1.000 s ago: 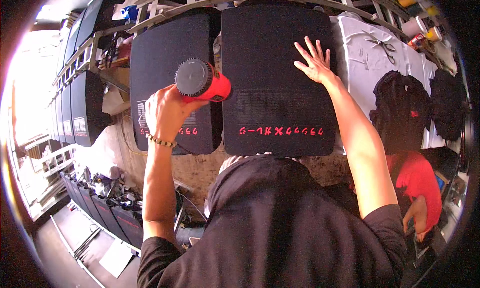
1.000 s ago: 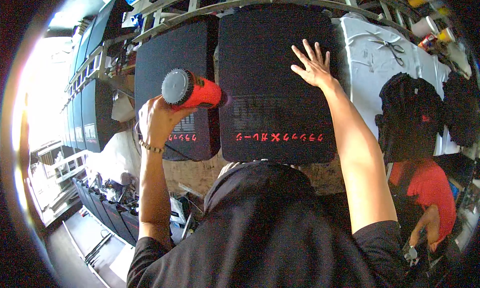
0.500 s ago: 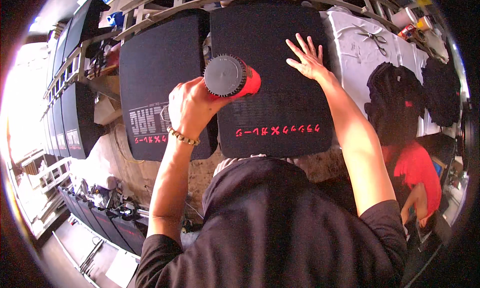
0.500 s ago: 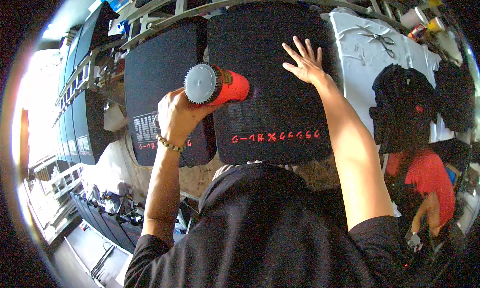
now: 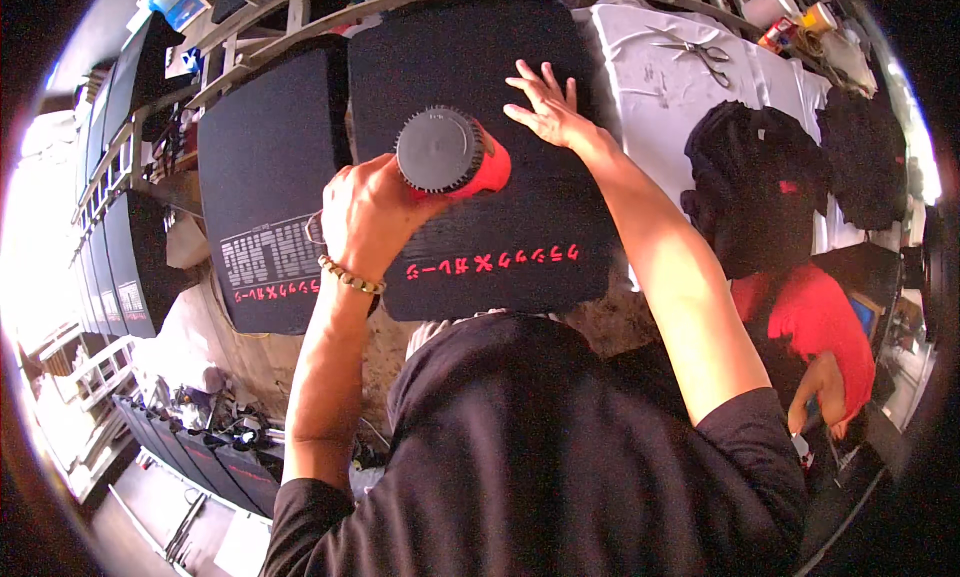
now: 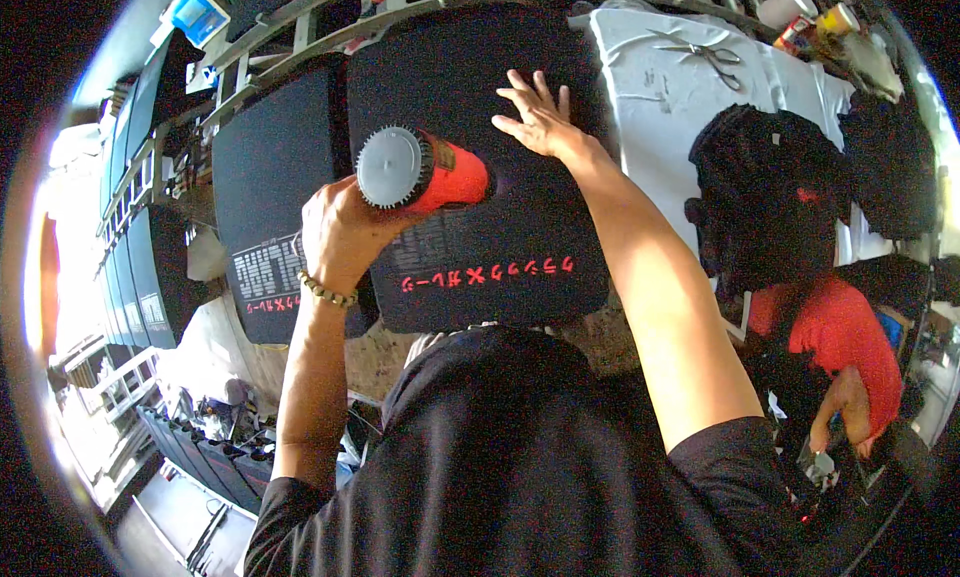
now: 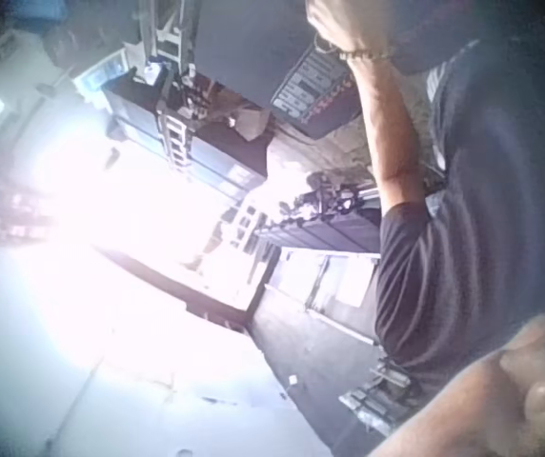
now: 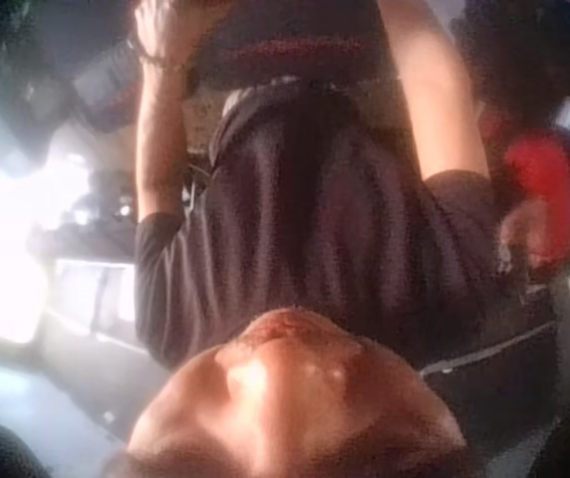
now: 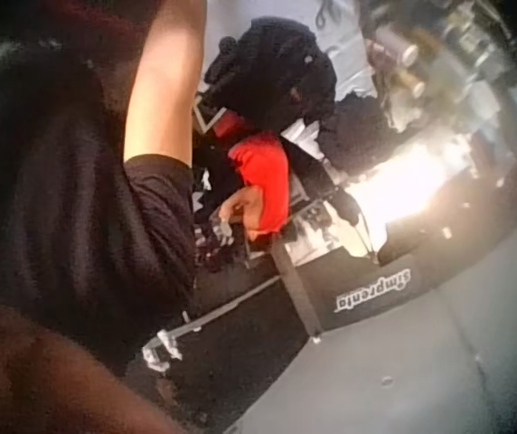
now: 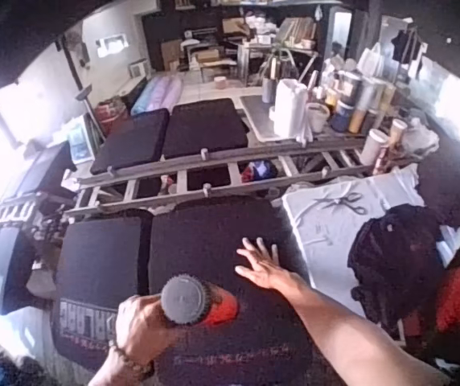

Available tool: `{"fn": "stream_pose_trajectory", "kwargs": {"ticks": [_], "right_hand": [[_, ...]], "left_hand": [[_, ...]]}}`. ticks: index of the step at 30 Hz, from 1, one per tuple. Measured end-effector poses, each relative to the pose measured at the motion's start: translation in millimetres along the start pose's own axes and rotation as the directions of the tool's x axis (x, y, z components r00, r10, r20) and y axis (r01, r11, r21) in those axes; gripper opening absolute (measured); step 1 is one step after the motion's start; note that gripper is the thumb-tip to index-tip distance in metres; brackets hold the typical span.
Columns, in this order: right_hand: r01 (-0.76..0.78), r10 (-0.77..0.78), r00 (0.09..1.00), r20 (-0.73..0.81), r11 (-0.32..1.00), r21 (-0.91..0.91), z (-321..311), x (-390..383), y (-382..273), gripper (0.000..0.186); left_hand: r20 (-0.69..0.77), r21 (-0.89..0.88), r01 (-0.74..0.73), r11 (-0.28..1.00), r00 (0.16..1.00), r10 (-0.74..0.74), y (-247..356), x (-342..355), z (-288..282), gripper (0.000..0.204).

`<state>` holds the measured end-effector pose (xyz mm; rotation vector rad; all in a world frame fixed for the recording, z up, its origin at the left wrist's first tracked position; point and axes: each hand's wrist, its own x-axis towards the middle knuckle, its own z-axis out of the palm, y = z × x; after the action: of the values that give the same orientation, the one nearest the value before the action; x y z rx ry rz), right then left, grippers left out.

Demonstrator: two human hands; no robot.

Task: The person cures screen-printed shirts mounted on boards using a heat gun, touching the printed fabric by hand, and then dries prints on another row of shirts with the heat gun.

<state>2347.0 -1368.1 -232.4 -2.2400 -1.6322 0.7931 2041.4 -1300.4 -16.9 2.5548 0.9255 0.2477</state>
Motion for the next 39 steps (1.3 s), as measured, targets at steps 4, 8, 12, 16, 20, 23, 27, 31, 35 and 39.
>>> {"fn": "stream_pose_trajectory", "kwargs": {"ticks": [4, 8, 12, 16, 20, 23, 27, 31, 35, 39], "right_hand": [[0.082, -0.082, 0.997, 0.006, 0.996, 0.041, -9, -3, 18, 0.069], [0.215, -0.218, 0.976, 0.022, 0.972, 0.096, -20, 2, 40, 0.056], [0.261, -0.267, 0.964, 0.013, 0.951, 0.163, -30, 11, 54, 0.050], [0.271, -0.282, 0.959, 0.023, 0.940, 0.209, -32, 19, 69, 0.044], [0.455, -0.456, 0.889, 0.028, 0.890, 0.035, -26, 25, 87, 0.044], [0.466, -0.467, 0.884, 0.032, 0.884, 0.033, -22, 28, 92, 0.046], [0.442, -0.446, 0.893, 0.054, 0.894, 0.075, -22, 27, 82, 0.047], [0.339, -0.344, 0.938, 0.026, 0.933, 0.120, -23, 21, 74, 0.050], [0.341, -0.341, 0.939, 0.040, 0.940, 0.016, -21, 23, 74, 0.043], [0.300, -0.290, 0.954, -0.083, 0.939, 0.166, -17, 18, 66, 0.040]], "left_hand": [[-0.034, 0.028, -0.059, 0.998, 0.998, 0.060, 27, 8, 11, 0.036], [-0.044, 0.003, -0.077, 0.997, 0.996, 0.077, 51, 16, 25, 0.041], [-0.064, -0.008, -0.069, 0.998, 0.996, 0.068, 77, 20, 42, 0.035], [-0.026, -0.005, -0.063, 0.998, 0.998, 0.063, 104, 31, 50, 0.036], [-0.048, -0.016, -0.062, 0.998, 0.997, 0.061, 124, 36, 59, 0.037], [0.000, 0.044, -0.064, 0.997, 0.998, 0.064, 131, 36, 61, 0.038], [-0.045, 0.069, 0.030, 0.997, 0.999, -0.027, 131, 28, 47, 0.041], [-0.056, 0.144, 0.104, 0.984, 0.994, -0.096, 112, 16, 33, 0.043], [-0.047, 0.205, 0.134, 0.970, 0.991, -0.127, 91, 8, 18, 0.046], [-0.081, 0.206, 0.162, 0.965, 0.986, -0.148, 54, -8, 5, 0.050]]}}
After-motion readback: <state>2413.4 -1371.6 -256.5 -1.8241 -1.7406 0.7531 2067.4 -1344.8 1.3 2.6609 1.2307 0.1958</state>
